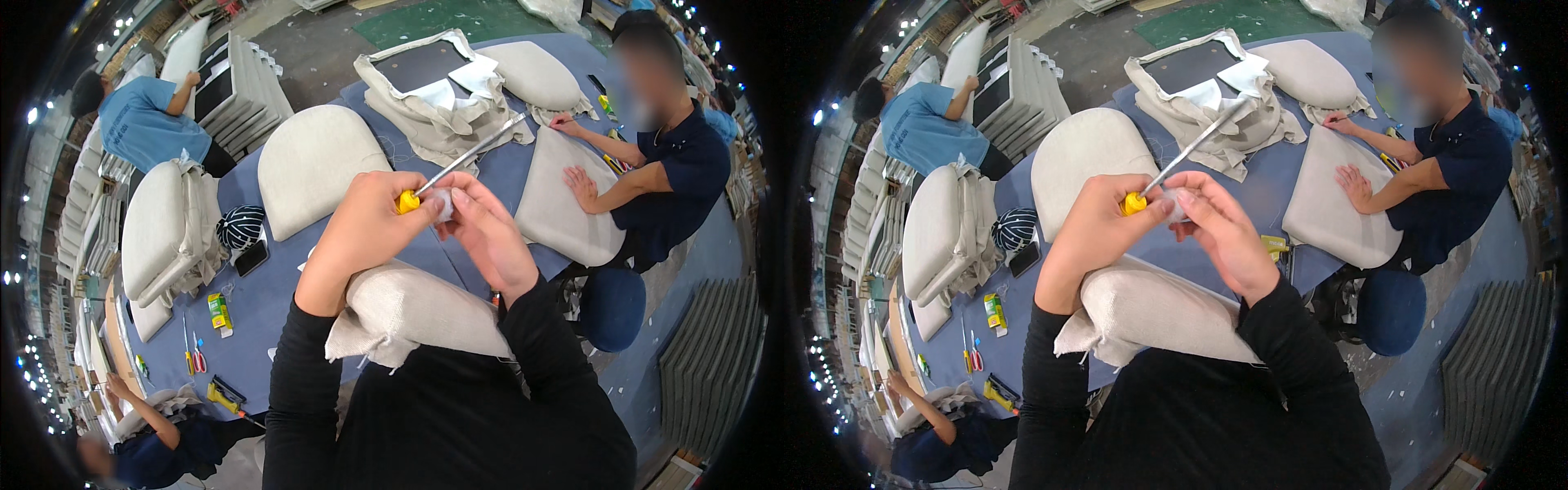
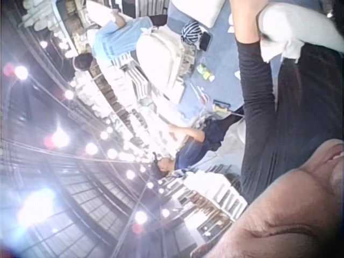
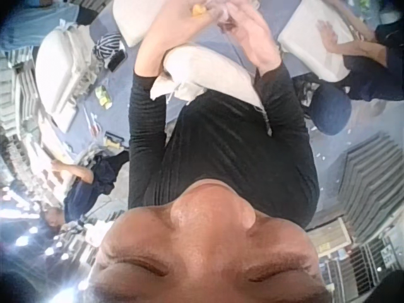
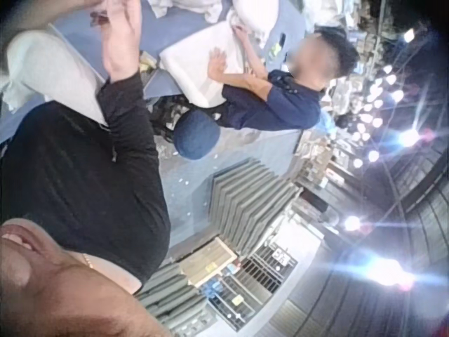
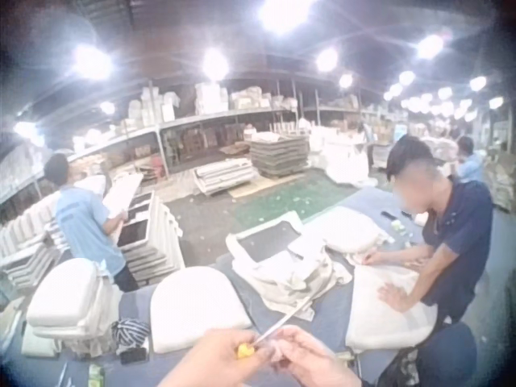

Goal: The person is upholstering a cushion by pulling fabric over foam, using a staple gun to secure the fabric, and trimming excess material with scissors. They also use a screwdriver to adjust the cushion's internal structure.

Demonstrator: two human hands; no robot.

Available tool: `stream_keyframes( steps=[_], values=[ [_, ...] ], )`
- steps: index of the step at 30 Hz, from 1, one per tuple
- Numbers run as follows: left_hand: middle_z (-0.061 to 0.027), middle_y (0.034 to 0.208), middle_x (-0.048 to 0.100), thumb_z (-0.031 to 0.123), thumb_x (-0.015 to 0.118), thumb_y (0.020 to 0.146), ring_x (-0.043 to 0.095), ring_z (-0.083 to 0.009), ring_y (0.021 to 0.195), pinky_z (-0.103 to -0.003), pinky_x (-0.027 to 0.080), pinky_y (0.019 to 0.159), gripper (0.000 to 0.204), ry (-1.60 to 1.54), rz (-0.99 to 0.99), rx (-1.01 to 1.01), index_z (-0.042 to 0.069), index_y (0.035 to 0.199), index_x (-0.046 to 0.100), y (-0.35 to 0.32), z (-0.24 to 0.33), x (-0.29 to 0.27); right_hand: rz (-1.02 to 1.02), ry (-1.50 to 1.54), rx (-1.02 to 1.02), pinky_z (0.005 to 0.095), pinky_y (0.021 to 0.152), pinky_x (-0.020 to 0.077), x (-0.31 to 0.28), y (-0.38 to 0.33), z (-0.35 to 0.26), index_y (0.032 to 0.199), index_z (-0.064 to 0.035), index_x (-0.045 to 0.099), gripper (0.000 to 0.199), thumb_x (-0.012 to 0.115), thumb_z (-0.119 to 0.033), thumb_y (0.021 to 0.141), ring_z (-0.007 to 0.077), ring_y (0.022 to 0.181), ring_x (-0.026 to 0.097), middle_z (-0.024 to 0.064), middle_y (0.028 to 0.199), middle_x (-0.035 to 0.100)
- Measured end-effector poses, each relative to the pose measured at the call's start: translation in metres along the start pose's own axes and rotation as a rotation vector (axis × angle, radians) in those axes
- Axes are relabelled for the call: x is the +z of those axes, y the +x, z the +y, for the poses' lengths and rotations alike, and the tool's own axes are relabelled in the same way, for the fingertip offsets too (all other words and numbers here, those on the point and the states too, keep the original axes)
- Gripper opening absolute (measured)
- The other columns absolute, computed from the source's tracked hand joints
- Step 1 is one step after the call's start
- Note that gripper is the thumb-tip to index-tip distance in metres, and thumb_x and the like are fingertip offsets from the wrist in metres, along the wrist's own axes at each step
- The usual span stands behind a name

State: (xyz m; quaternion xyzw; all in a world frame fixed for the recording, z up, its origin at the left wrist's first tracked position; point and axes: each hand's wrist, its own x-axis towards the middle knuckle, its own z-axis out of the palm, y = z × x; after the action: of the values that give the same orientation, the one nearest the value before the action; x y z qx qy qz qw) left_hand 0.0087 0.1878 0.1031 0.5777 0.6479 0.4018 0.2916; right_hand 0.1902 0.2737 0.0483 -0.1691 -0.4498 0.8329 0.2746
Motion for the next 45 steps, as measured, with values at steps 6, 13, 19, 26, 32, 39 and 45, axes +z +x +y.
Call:
stream_keyframes(
  steps=[6, 13, 19, 26, 32, 39, 45],
  values=[
    [-0.0083, 0.062, 0.056, 0.019, 0.074, 0.096, 0.049, -0.0125, 0.060, -0.035, 0.042, 0.058, 0.022, -0.112, 0.036, 0.096, -0.002, 0.093, 0.070, -0.002, -0.015, 0.007, -0.009, -0.260, -0.064, 0.0240, 0.073, 0.0471, -0.027, -0.003, 0.003, 0.111, -0.0028, 0.067, 0.020, 0.069, -0.022, 0.107, 0.0083, 0.083, 0.060, 0.0009, 0.096, 0.068],
    [0.0067, 0.069, 0.057, 0.016, 0.073, 0.097, 0.049, -0.0022, 0.060, -0.023, 0.038, 0.054, 0.017, -0.466, 0.348, -0.079, 0.002, 0.088, 0.072, 0.008, -0.020, 0.008, 0.395, 0.125, -0.268, 0.0241, 0.071, 0.0434, -0.062, -0.012, 0.002, 0.103, -0.0063, 0.062, 0.007, 0.067, -0.011, 0.106, 0.0099, 0.078, 0.056, 0.0044, 0.097, 0.066],
    [-0.0099, 0.063, 0.061, 0.022, 0.072, 0.088, 0.056, -0.0150, 0.057, -0.032, 0.046, 0.057, 0.027, -0.219, 0.325, -0.002, -0.005, 0.087, 0.071, 0.018, -0.021, 0.024, 0.107, -0.091, -0.300, 0.0297, 0.082, 0.0437, -0.016, -0.046, -0.006, 0.108, -0.0023, 0.062, 0.014, 0.062, 0.000, 0.094, 0.0171, 0.088, 0.056, 0.0095, 0.102, 0.063],
    [-0.0037, 0.076, 0.072, 0.022, 0.073, 0.091, 0.063, -0.0098, 0.068, -0.027, 0.051, 0.065, 0.030, -0.185, 0.280, 0.117, -0.005, 0.105, 0.078, 0.013, -0.019, 0.035, -0.246, -0.974, -0.561, 0.0408, 0.101, 0.0492, 0.028, -0.074, -0.029, 0.122, -0.0072, 0.069, 0.084, 0.106, -0.040, 0.055, 0.0295, 0.117, 0.063, 0.0162, 0.126, 0.061],
    [-0.0120, 0.071, 0.067, 0.024, 0.074, 0.088, 0.060, -0.0135, 0.067, -0.031, 0.050, 0.066, 0.033, -0.045, 0.313, 0.088, -0.006, 0.103, 0.075, -0.008, -0.007, 0.029, -0.137, -1.056, -0.724, 0.0377, 0.091, 0.0512, 0.017, -0.077, -0.021, 0.120, -0.0113, 0.075, 0.072, 0.103, -0.032, 0.057, 0.0267, 0.109, 0.063, 0.0152, 0.127, 0.059],
    [-0.0136, 0.071, 0.063, 0.022, 0.074, 0.090, 0.056, -0.0160, 0.064, -0.033, 0.048, 0.064, 0.028, -0.055, 0.342, 0.050, -0.003, 0.101, 0.073, -0.033, -0.003, 0.034, -0.276, -1.109, -0.851, 0.0331, 0.081, 0.0466, 0.000, -0.075, -0.021, 0.115, -0.0170, 0.082, 0.051, 0.085, -0.012, 0.064, 0.0247, 0.102, 0.060, 0.0153, 0.128, 0.057],
    [-0.0140, 0.072, 0.064, 0.018, 0.076, 0.091, 0.055, -0.0174, 0.063, -0.033, 0.048, 0.064, 0.021, -0.092, 0.296, 0.098, -0.002, 0.100, 0.073, -0.036, -0.008, 0.030, -0.375, -1.102, -0.735, 0.0397, 0.090, 0.0475, 0.013, -0.064, -0.034, 0.112, -0.0162, 0.080, 0.052, 0.084, -0.011, 0.061, 0.0306, 0.111, 0.059, 0.0160, 0.131, 0.062]
  ],
)
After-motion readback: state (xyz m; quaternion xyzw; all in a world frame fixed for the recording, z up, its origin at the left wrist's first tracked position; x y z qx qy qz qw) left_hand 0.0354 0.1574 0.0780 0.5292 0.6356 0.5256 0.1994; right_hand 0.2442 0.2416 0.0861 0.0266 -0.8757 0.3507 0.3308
